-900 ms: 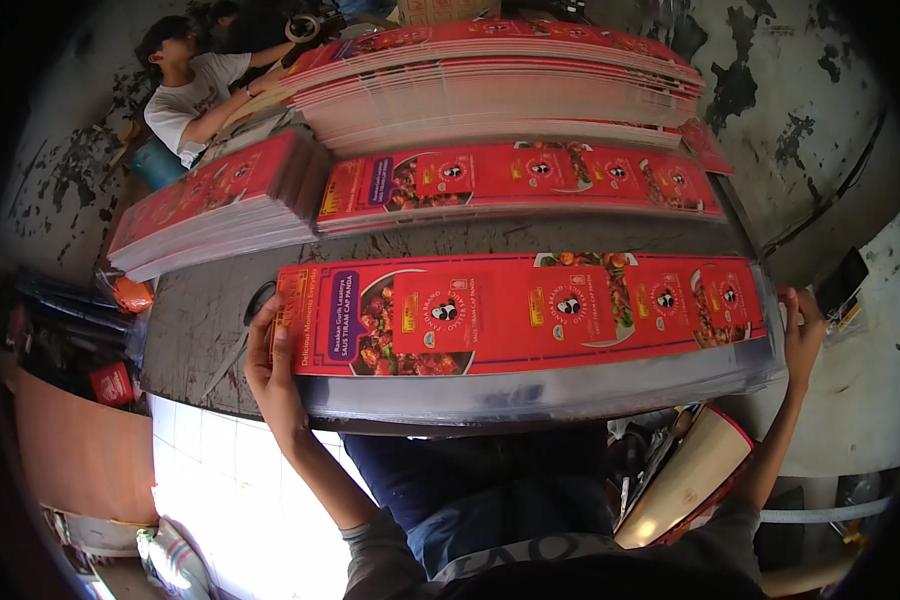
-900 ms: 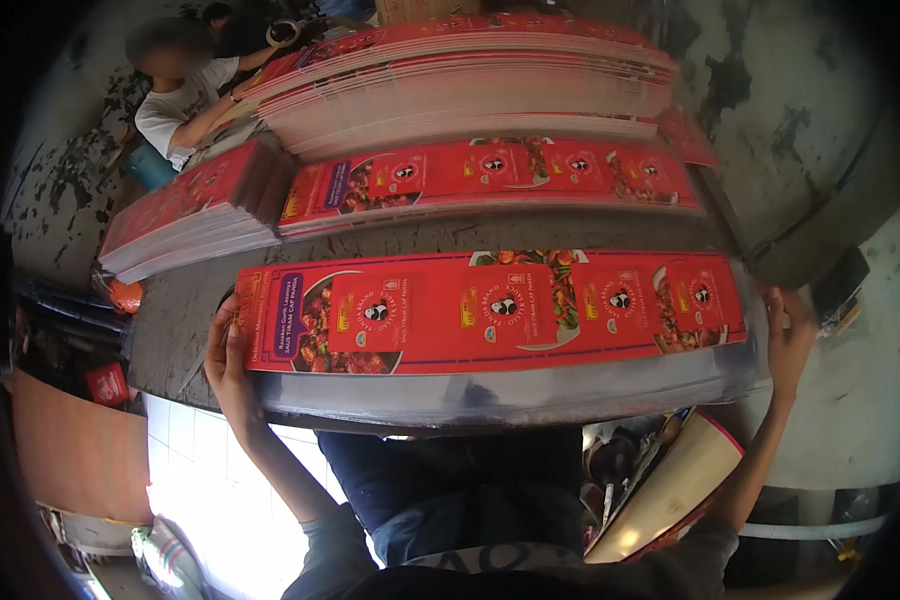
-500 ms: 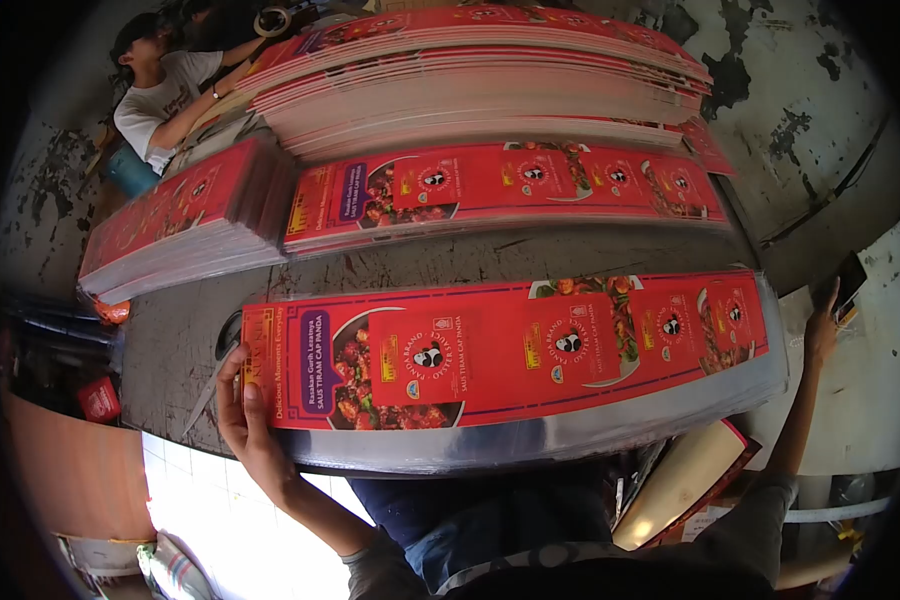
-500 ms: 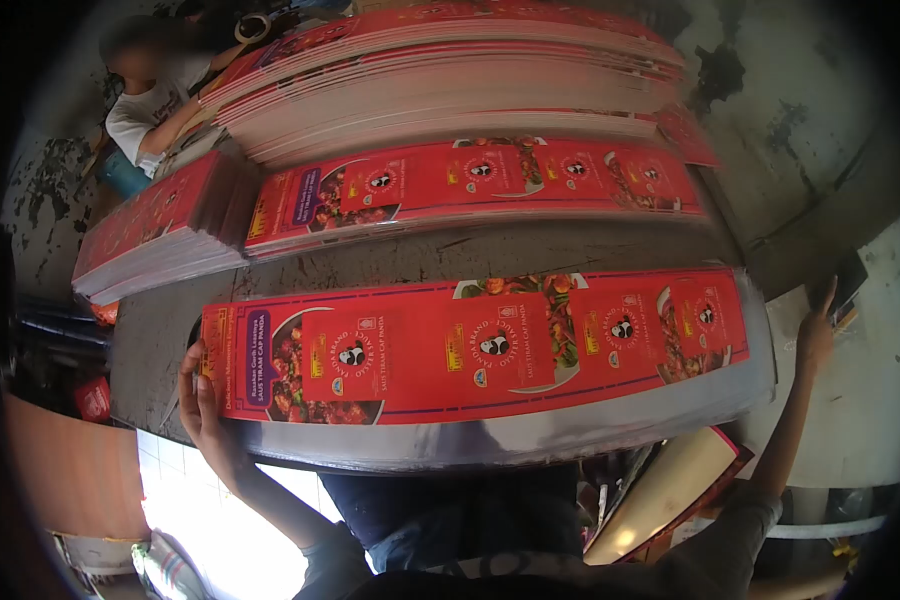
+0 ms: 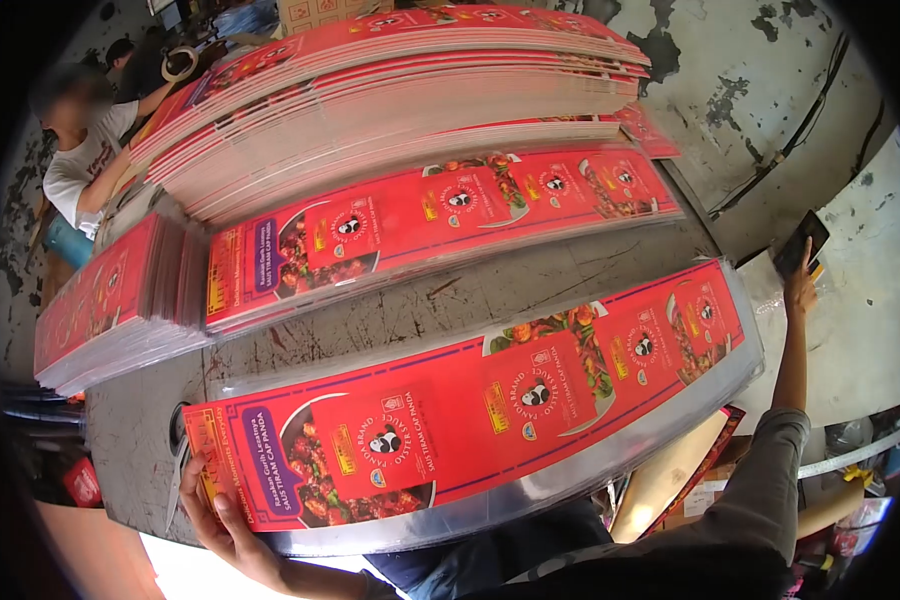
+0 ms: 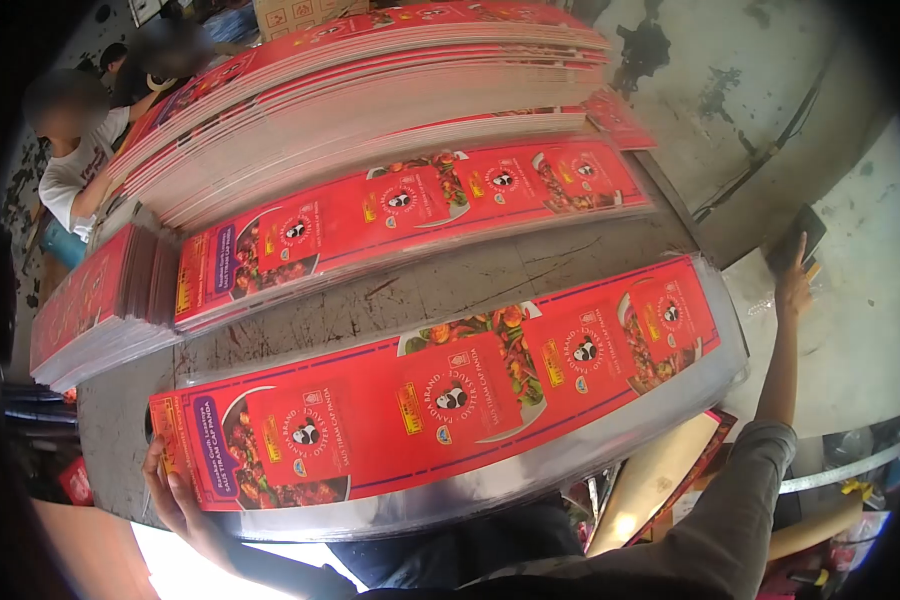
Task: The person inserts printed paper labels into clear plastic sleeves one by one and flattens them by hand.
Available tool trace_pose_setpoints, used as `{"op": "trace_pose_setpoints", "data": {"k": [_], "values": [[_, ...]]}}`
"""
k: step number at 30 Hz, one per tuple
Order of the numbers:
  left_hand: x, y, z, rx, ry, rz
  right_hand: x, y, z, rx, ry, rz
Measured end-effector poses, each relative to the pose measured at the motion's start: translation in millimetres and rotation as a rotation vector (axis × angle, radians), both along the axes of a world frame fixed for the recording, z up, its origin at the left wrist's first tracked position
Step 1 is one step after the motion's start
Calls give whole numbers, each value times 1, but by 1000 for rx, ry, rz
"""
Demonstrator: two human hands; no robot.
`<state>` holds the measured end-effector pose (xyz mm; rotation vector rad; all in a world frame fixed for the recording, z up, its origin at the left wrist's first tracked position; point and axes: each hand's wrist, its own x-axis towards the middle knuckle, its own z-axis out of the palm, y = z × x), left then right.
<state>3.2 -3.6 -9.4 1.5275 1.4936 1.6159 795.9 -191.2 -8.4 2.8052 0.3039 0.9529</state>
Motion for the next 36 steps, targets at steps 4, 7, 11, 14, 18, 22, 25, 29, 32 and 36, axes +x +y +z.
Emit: {"op": "trace_pose_setpoints", "data": {"k": [4, 7, 11, 14, 18, 22, 25, 29, 32, 36], "values": [[-9, -7, -2, -41, 69, -23, -2, -2, 3, -53, 42, 1], [-7, -1, -5, -20, 50, -14, 2, 1, 4, -33, -1, -29], [-9, -2, -3, -21, 116, 2, 2, 1, 5, 9, 33, -30], [-10, -1, -3, -4, 181, 34, 12, -1, 2, 19, 43, -37], [-5, 0, -3, 0, 186, 41, 22, -2, 2, 13, 11, -36], [-3, 0, -1, -8, 136, 55, 26, 2, 4, -5, 22, -65], [-4, 0, -3, -1, 119, 40, 25, 5, 8, 2, 43, -62], [-6, 1, 1, 16, 233, 40, 24, 10, 4, 44, -34, -15], [-12, 2, -1, 13, 266, 30, 20, 8, -2, 19, -10, -20], [-13, 3, -4, 32, 233, 19, 3, 7, -6, 38, -42, -40]]}}
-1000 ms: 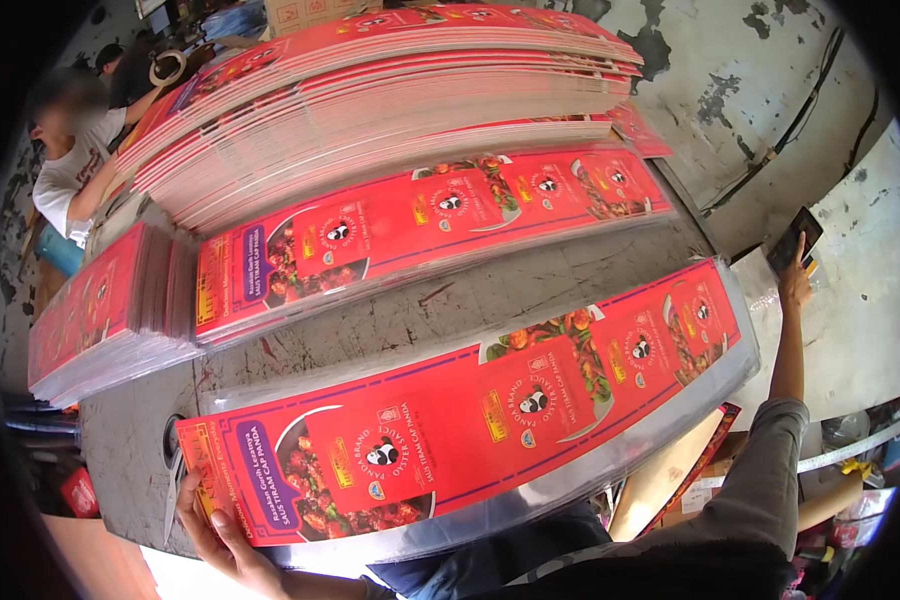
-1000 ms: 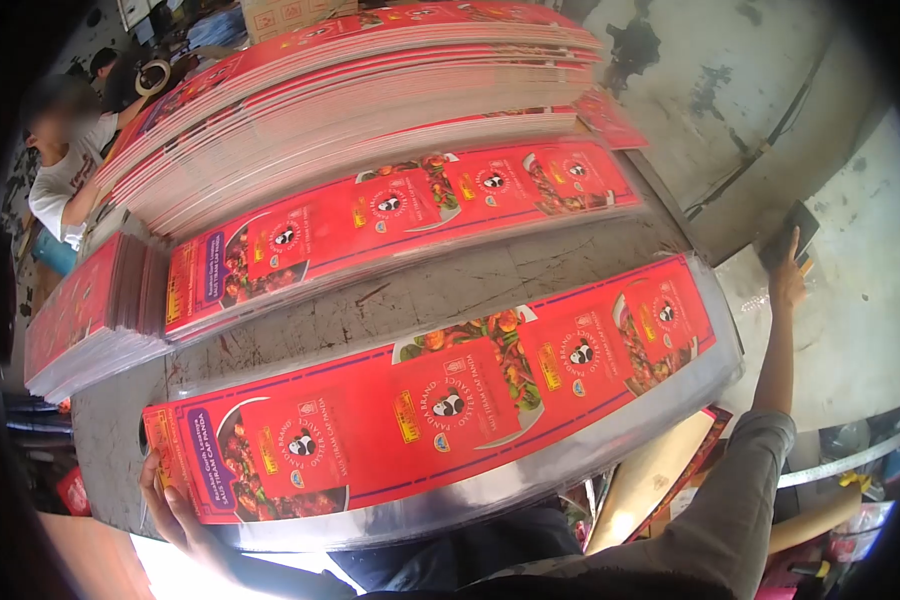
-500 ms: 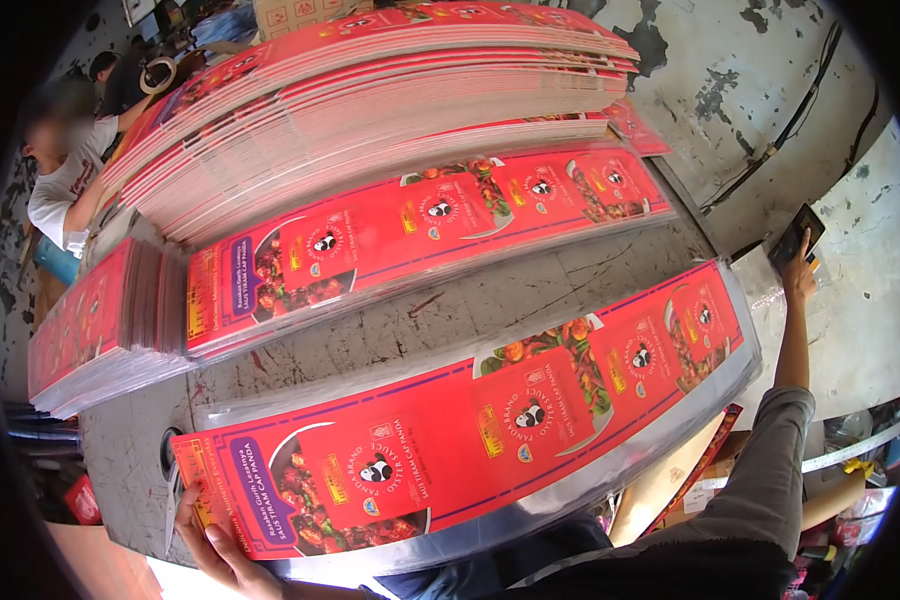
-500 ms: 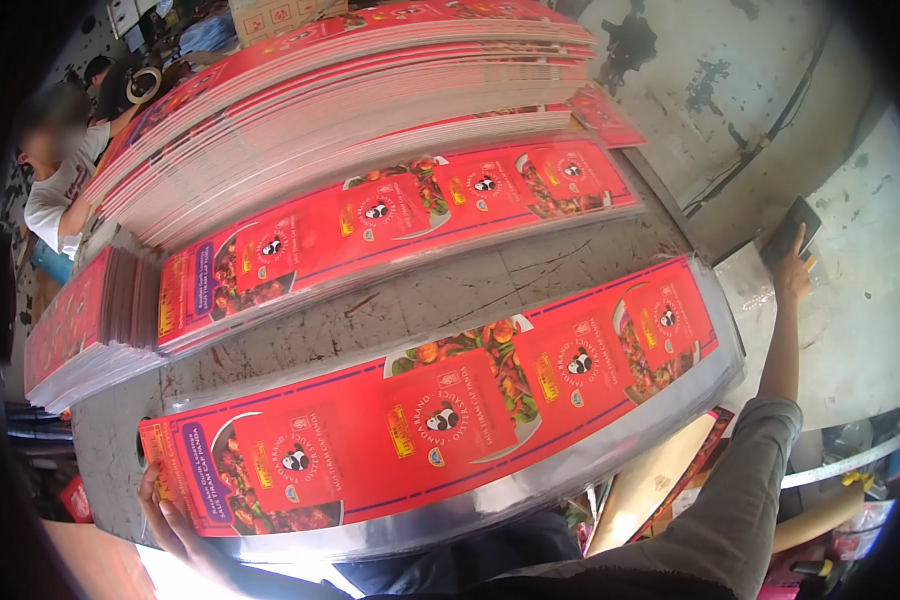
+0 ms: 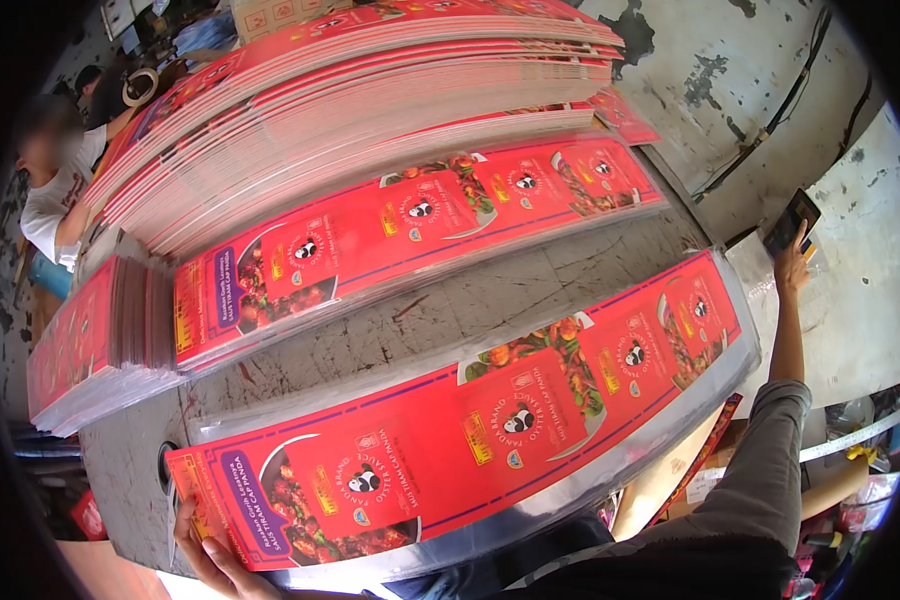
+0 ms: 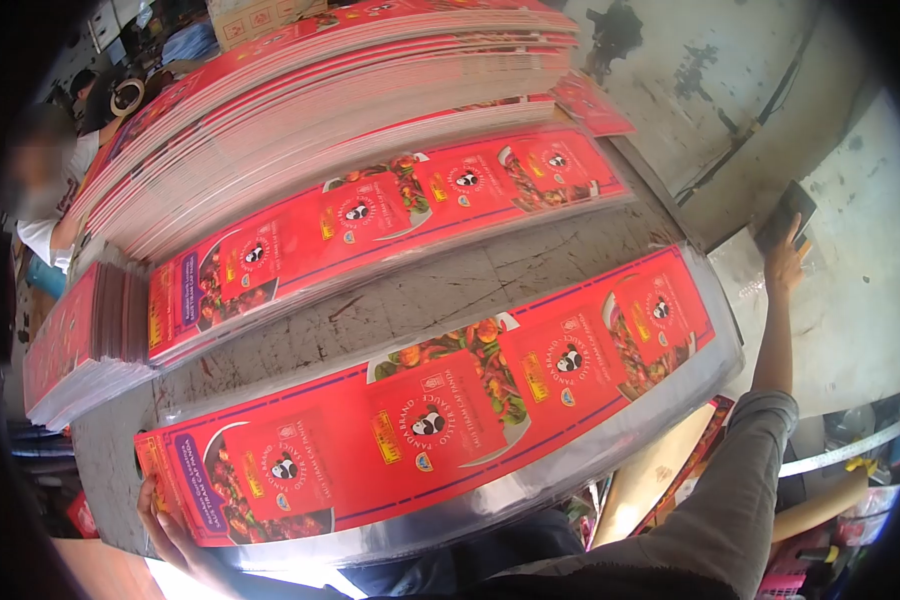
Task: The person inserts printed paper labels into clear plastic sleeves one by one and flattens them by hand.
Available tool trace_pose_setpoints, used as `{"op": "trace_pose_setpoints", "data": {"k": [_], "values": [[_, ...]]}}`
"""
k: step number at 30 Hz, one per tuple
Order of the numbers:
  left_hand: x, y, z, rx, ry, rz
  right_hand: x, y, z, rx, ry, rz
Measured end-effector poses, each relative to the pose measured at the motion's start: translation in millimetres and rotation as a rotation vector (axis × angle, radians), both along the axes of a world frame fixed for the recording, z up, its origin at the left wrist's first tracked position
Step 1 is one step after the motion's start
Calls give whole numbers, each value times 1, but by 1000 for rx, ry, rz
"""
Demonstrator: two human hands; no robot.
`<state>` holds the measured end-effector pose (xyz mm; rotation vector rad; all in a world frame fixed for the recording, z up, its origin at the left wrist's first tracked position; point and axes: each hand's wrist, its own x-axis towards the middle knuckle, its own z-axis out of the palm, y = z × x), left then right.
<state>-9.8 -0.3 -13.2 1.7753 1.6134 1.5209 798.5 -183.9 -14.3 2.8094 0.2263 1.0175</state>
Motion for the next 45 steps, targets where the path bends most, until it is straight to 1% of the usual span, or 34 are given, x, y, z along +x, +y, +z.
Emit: {"op": "trace_pose_setpoints", "data": {"k": [2, 7, 9, 11, 12, 14, 20, 23, 25, 27, 29, 31, 32, 35, 37, 45], "values": [[1, 0, 0, -5, -28, -13, -7, -1, 1, 67, 27, 6], [3, 0, -1, -12, -94, -37, -4, -7, 3, 98, 22, 7], [-3, 1, -3, -11, -83, -56, -5, -7, 8, 110, 14, 14], [-5, 1, -5, -13, -68, -70, -5, -5, 12, 103, 100, -11], [-5, 1, -4, -15, -71, -65, -8, -4, 14, 103, 101, -12], [-4, 1, -5, -17, -73, -62, -13, -1, 17, 140, 110, 59], [-6, 3, -9, -26, -189, -89, -4, -2, 18, 115, 59, 91], [-2, 4, -5, -10, -172, -96, 1, -5, 16, 82, 31, 90], [18, 3, 9, 147, 16, 35, 0, -4, 15, 85, 17, 80], [17, 3, 10, 139, 19, 38, -4, -4, 14, 89, 3, 68], [10, 2, 4, 131, 21, 42, -7, -4, 15, 96, 54, 29], [-3, 4, -5, -38, -176, -81, -7, -4, 14, 98, 80, 11], [-8, 3, -9, -38, -177, -81, -5, -5, 13, 92, 84, 11], [0, 3, -3, -38, -156, -82, -7, -4, 13, 91, 90, 19], [21, 2, 10, 134, 5, 40, -5, -5, 14, 98, 90, 26], [24, 2, 13, 128, 20, 71, -12, -1, 21, 104, 133, 43]]}}
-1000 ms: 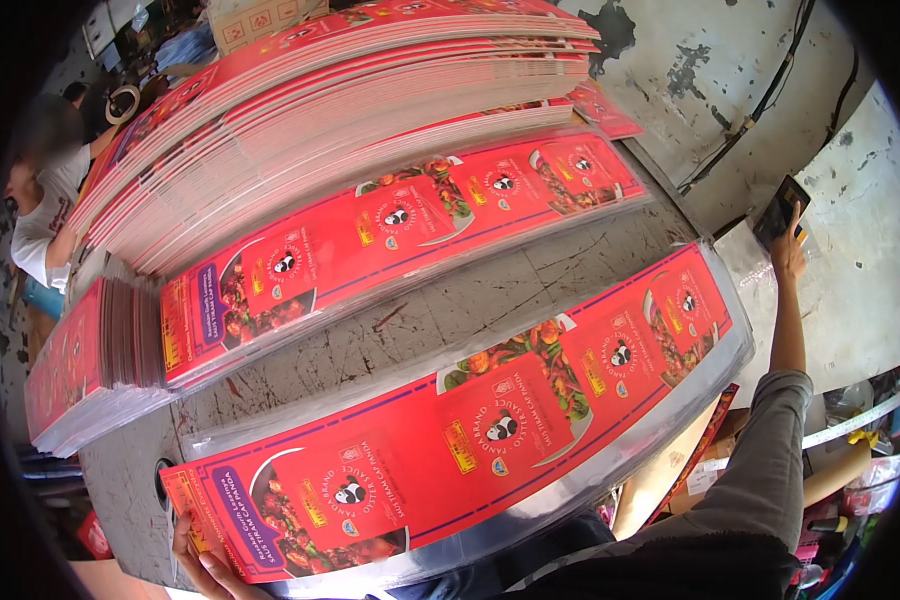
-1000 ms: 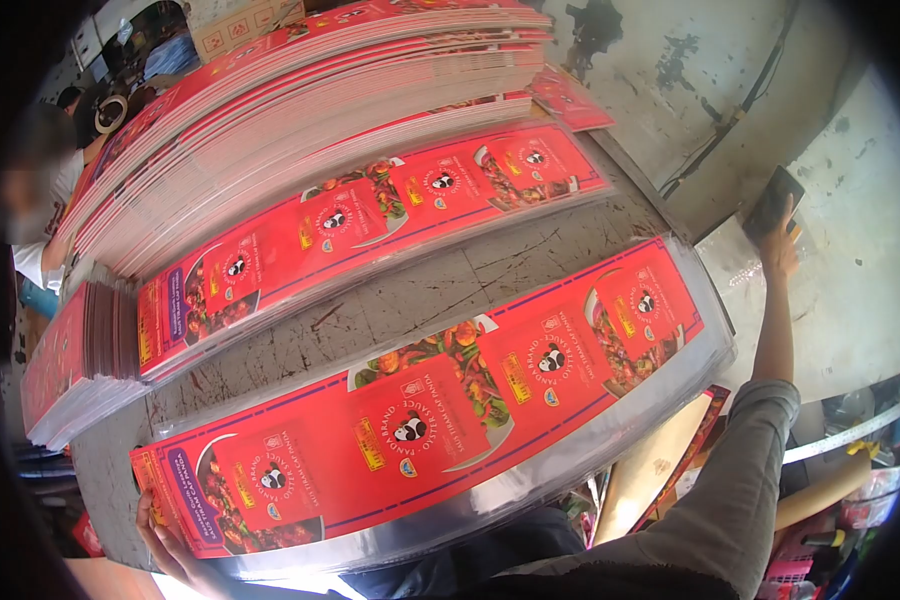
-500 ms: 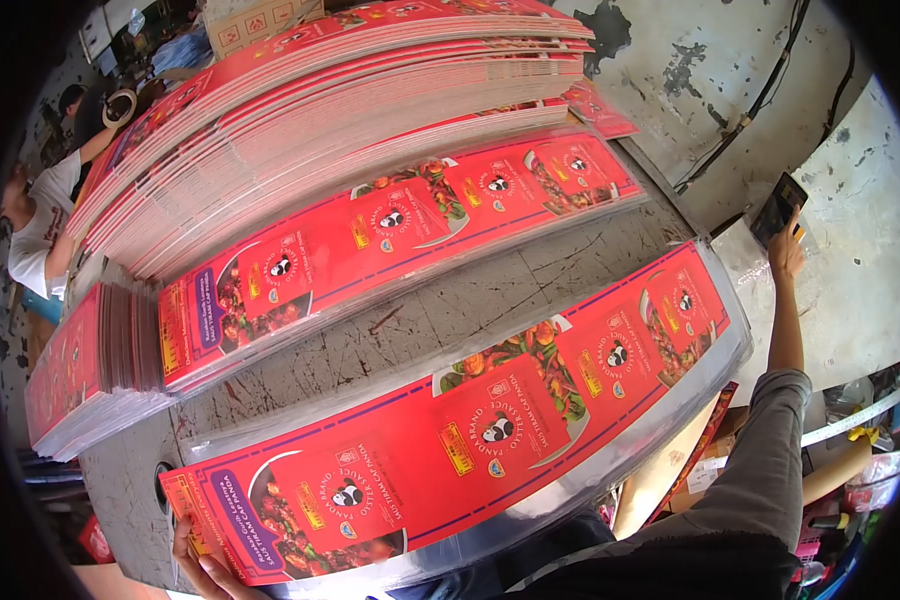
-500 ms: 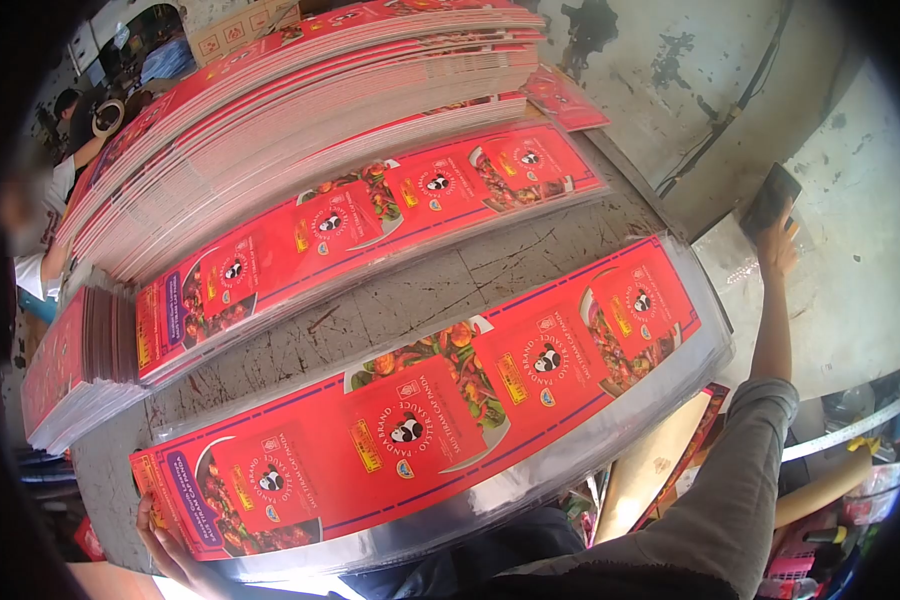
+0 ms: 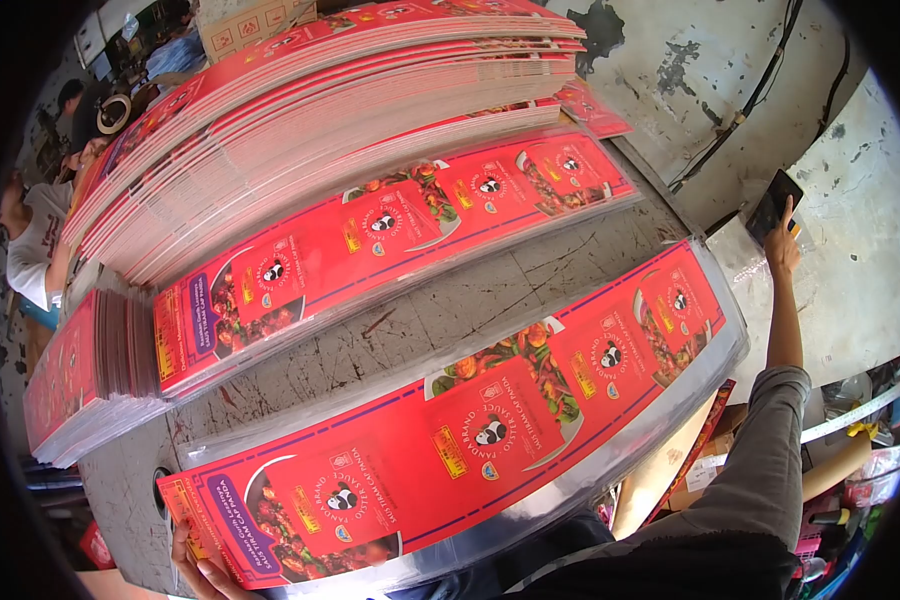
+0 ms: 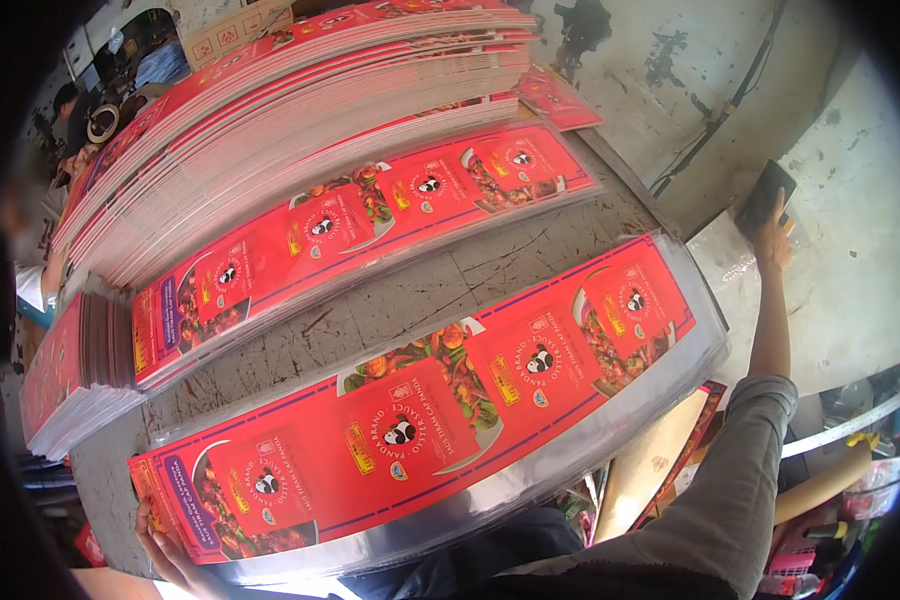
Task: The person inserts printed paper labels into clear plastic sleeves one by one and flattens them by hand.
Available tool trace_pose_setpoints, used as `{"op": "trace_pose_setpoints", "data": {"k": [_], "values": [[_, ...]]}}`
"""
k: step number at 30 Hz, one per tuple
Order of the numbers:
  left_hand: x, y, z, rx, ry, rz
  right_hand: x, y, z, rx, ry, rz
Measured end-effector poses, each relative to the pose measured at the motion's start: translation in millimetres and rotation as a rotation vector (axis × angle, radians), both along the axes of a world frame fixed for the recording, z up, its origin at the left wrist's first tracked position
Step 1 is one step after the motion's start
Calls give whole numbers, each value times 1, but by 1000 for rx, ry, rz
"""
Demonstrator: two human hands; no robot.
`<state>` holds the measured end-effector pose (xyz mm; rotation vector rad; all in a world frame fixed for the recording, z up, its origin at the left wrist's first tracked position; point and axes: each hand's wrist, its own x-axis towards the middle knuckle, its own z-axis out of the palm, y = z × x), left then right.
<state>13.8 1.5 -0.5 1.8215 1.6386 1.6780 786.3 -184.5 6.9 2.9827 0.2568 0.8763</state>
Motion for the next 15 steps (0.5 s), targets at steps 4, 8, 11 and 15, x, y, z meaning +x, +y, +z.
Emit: {"op": "trace_pose_setpoints", "data": {"k": [4, 8, 11, 15], "values": [[-1, 0, -1, 13, -27, -18, 7, 0, 0, -12, 14, -13], [-41, 3, -25, -124, -70, -138, 10, 0, 1, -2, -1, 5], [-43, 3, -26, -141, -133, -144, 7, 0, 2, 19, 11, 13], [-37, 0, -19, -143, -33, -92, -10, 13, 5, 164, -9, 78]]}}
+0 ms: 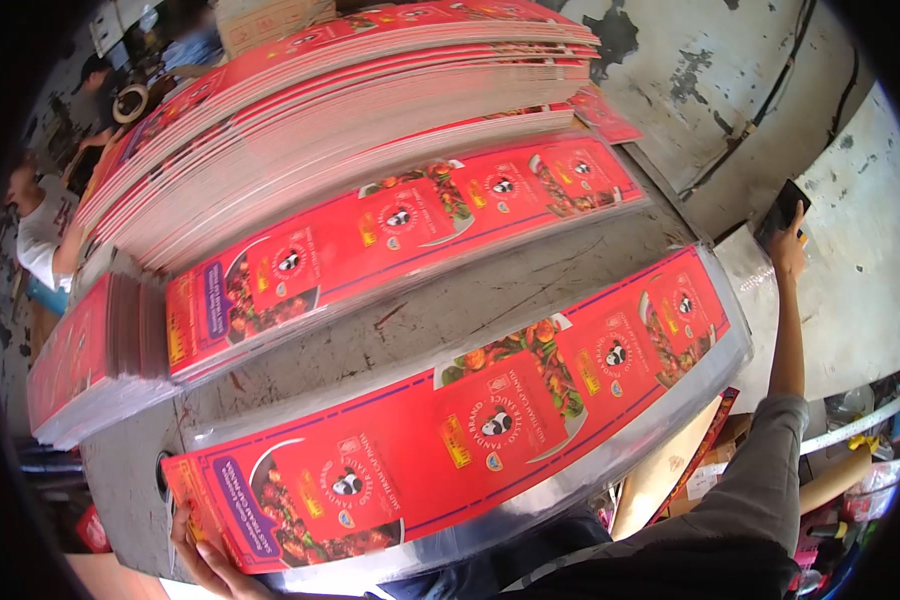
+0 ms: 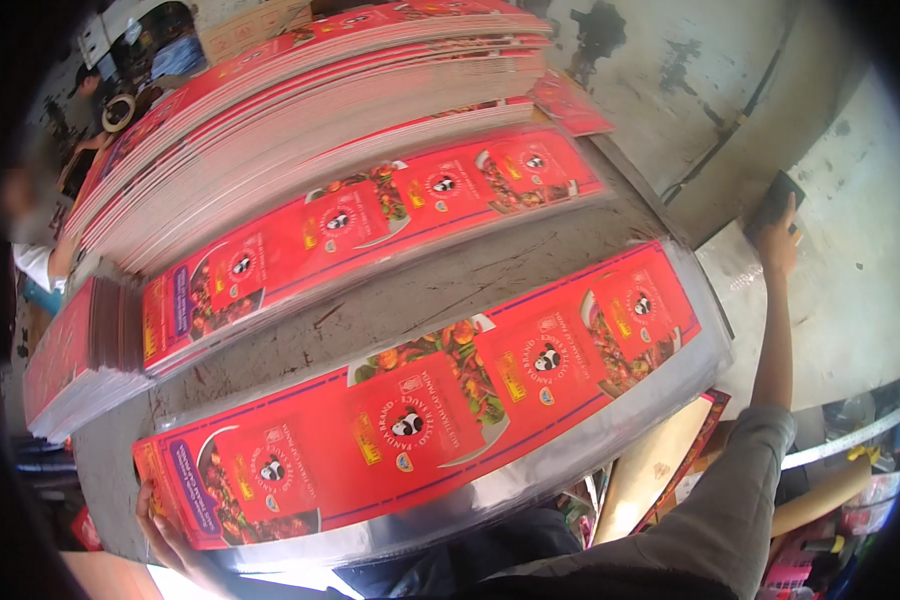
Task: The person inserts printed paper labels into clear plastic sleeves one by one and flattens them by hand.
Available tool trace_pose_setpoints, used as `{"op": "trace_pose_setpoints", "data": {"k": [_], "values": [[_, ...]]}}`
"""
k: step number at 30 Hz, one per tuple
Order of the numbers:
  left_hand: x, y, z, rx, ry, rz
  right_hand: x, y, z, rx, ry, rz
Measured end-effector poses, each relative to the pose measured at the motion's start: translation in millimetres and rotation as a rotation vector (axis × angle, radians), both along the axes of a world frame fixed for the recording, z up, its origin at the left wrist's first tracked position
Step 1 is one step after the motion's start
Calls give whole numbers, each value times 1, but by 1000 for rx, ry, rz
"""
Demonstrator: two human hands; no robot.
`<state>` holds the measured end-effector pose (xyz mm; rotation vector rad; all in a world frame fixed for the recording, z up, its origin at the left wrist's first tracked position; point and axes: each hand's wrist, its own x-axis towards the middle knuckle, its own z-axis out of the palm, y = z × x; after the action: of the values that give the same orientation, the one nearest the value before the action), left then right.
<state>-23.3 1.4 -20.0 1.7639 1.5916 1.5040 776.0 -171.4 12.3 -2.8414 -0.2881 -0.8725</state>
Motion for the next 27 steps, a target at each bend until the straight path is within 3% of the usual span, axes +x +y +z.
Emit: {"op": "trace_pose_setpoints", "data": {"k": [2, 4, 6, 8, 10, 12, 14, 15, 17, 20, 27], "values": [[13, -4, 8, -16, 46, 2, 0, 8, -7, 3, -452, 304], [24, -5, 12, -41, -108, -32, -68, 44, 23, 202, 3, 484], [28, -7, 28, -110, -39, -137, -135, 79, 48, 155, 224, 721], [33, -9, 40, -178, -200, -255, -222, 108, 67, 75, 398, 1245], [23, -4, 35, -132, -154, -461, -307, 127, 84, -298, 270, 1645], [27, 5, 38, -143, -81, -561, -361, 137, 78, -469, 364, 1761], [31, 11, 38, -147, 161, -430, -385, 150, 61, -484, 342, 1807], [36, 12, 37, -157, 154, -432, -385, 151, 59, -496, 349, 1805], [36, 16, 43, -184, 197, -342, -390, 164, 55, -460, 726, 1760], [41, 18, 35, -118, 360, -211, -387, 175, 42, -386, 581, 1788], [44, 15, 31, -46, 420, -116, -376, 176, 24, -188, 470, 1684]]}}
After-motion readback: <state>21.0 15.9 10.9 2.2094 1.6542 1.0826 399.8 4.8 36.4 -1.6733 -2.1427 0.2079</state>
